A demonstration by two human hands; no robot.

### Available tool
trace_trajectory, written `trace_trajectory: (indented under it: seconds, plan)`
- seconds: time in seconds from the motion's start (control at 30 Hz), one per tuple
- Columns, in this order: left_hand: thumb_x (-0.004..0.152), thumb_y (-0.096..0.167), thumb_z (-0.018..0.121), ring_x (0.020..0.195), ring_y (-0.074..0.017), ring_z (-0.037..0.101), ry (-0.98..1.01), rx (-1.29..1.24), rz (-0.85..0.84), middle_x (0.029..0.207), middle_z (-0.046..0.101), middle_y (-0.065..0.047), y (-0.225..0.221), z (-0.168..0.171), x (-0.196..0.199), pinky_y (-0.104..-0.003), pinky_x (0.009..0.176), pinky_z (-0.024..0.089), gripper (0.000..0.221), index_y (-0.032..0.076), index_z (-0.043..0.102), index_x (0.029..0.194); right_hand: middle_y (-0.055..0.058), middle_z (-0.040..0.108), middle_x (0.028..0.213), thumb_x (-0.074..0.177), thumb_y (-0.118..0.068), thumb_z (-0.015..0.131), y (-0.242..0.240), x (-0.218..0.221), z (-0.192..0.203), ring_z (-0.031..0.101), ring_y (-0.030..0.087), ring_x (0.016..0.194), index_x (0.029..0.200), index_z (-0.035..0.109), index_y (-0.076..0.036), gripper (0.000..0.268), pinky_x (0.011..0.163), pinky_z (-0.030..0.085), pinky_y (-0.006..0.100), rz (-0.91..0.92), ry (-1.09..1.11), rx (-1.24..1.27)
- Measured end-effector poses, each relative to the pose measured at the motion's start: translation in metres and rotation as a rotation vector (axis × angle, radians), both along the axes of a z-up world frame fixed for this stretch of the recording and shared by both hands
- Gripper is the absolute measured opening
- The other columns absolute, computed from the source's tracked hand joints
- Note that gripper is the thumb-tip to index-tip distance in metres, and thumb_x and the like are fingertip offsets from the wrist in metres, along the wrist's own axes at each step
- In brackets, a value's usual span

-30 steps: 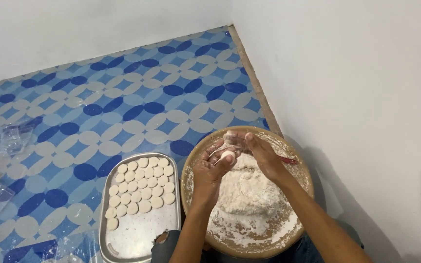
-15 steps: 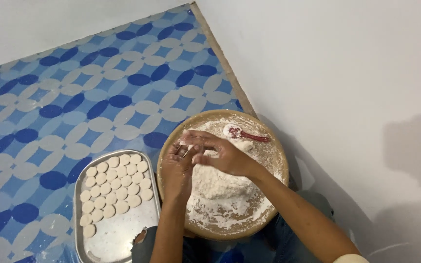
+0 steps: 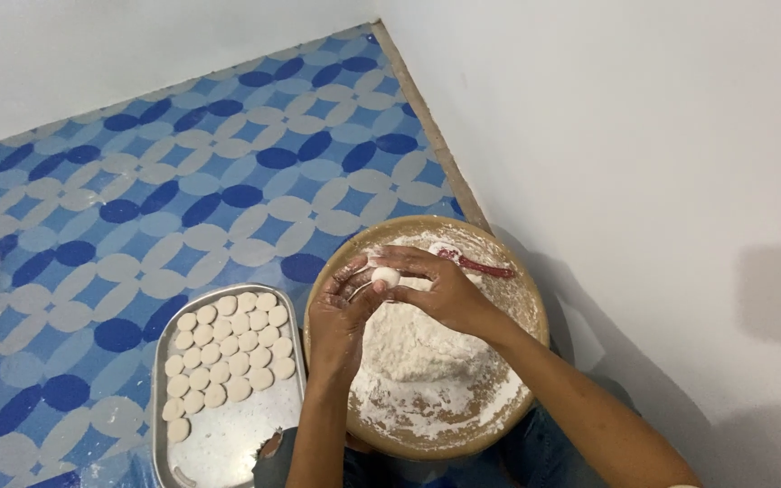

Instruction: A person is portioning dough by pinching off small pieces, rolling them into balls, and arranging them on a metal tray.

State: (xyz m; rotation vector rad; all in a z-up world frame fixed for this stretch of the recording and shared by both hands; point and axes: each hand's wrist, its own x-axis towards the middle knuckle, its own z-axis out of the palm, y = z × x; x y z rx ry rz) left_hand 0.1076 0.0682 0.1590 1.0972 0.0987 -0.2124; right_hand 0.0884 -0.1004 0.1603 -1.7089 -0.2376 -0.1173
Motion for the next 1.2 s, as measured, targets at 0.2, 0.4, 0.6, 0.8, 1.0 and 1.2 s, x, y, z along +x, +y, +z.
trace_trajectory:
  seconds: [0.2,0.4,0.6,0.8,1.0,1.2]
  plan:
    - [0.067,-0.004,0.086,0.094,-0.0272,0.074,-0.069,0.122,0.074,0.112,0.068,-0.021,0.001,0.016,0.0,-0.039,0.087,0.062,0.069,-0.008,0.058,0.13,0.013,0.067,0.136,0.083,-0.007,0.08,-0.001,-0.003,-0.004,0.06,0.023,0.126,0.135,0.065,-0.004,0.055,0.106,0.05,0.041,-0.036,0.217,0.324]
    - [0.065,-0.006,0.089,0.081,-0.0251,0.075,-0.14,0.18,0.081,0.113,0.061,-0.019,-0.004,0.003,0.002,-0.036,0.078,0.067,0.076,-0.003,0.054,0.132,0.019,0.076,0.115,0.08,-0.008,0.081,0.012,-0.011,0.004,0.074,0.025,0.101,0.131,0.066,0.003,0.054,0.091,0.06,0.038,-0.192,0.335,0.44]
    - [0.066,-0.007,0.087,0.077,-0.0167,0.07,-0.154,0.192,0.007,0.105,0.059,-0.012,-0.009,0.0,0.002,-0.028,0.075,0.065,0.077,-0.003,0.052,0.135,0.019,0.079,0.099,0.081,-0.004,0.081,0.006,-0.006,-0.009,0.076,0.022,0.086,0.124,0.069,0.005,0.046,0.083,0.061,0.034,-0.324,0.26,0.467]
    - [0.068,-0.003,0.086,0.091,-0.0263,0.073,-0.07,0.135,-0.078,0.107,0.069,-0.021,0.003,0.002,0.004,-0.034,0.081,0.064,0.069,-0.008,0.058,0.131,0.016,0.078,0.102,0.081,-0.007,0.082,0.005,-0.011,0.003,0.071,0.019,0.094,0.112,0.076,0.005,0.034,0.085,0.058,0.035,-0.326,0.237,0.397]
    - [0.073,0.002,0.087,0.078,-0.0231,0.076,-0.072,0.204,-0.064,0.094,0.076,-0.022,0.001,-0.017,0.009,-0.033,0.073,0.066,0.048,-0.007,0.069,0.117,0.017,0.069,0.117,0.081,-0.012,0.083,0.011,-0.009,0.001,0.067,0.02,0.1,0.116,0.075,0.001,0.038,0.089,0.059,0.037,-0.299,0.226,0.35]
    - [0.076,0.006,0.086,0.079,-0.0195,0.073,-0.096,0.241,0.066,0.091,0.076,-0.017,-0.003,-0.019,0.005,-0.03,0.07,0.064,0.041,-0.005,0.072,0.112,0.013,0.074,0.101,0.073,0.0,0.087,0.006,-0.007,-0.011,0.071,0.018,0.091,0.117,0.072,0.003,0.047,0.084,0.061,0.032,-0.272,0.224,0.366]
